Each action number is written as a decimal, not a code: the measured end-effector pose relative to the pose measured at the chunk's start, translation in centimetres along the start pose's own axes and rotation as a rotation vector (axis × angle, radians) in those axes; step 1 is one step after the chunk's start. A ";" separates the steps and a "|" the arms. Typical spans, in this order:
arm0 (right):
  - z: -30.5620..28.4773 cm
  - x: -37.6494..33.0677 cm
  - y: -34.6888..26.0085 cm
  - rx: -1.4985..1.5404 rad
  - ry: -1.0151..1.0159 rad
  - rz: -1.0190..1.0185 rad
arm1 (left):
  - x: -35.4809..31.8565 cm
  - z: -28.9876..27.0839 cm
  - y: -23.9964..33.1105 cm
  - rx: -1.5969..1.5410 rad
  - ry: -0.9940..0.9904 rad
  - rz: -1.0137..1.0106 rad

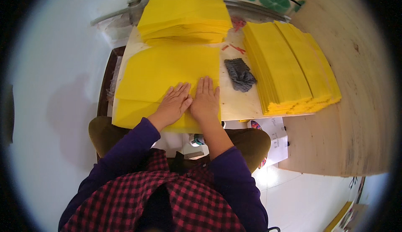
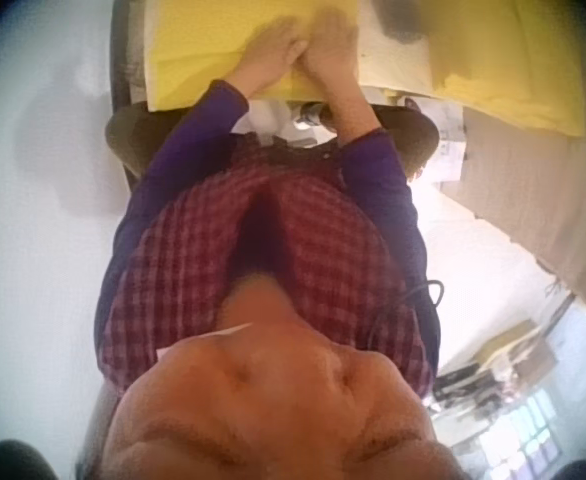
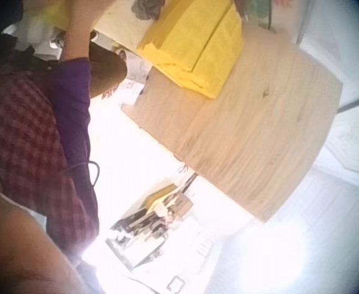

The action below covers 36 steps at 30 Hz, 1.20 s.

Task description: The person folds multiple yellow fabric sheets on a wooden table. They smooth each sheet, fold it in half, then fold again, and stack the finished pieces. The process is repeated for several sheets.

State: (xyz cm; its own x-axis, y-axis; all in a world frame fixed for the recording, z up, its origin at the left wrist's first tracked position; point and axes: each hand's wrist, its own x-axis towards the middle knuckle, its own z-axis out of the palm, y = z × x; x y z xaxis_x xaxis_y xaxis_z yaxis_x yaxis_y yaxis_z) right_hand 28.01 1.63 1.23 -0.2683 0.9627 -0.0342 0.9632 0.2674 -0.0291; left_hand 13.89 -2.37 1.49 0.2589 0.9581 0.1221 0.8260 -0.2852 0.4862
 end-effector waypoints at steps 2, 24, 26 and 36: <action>0.1 0.0 0.0 0.048 0.035 -0.015 | -0.3 -0.1 -0.7 0.185 -0.022 -0.064; -0.3 -0.4 -5.0 0.331 0.022 -0.313 | -3.7 -3.5 -5.7 0.162 0.068 -0.128; 0.1 -0.9 -4.2 0.237 0.036 -0.287 | -3.6 -3.0 -5.5 0.177 0.022 -0.143; -0.9 -3.1 4.1 0.148 0.062 -0.062 | -9.4 -7.6 -13.2 0.352 0.150 -0.506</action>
State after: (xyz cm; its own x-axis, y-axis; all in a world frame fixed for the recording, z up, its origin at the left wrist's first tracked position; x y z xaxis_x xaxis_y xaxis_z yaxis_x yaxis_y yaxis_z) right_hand 32.78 -0.22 2.12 -0.3210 0.9465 0.0336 0.9302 0.3218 -0.1763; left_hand -3.22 -7.44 0.49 -0.2588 0.9623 0.0841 0.9495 0.2374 0.2049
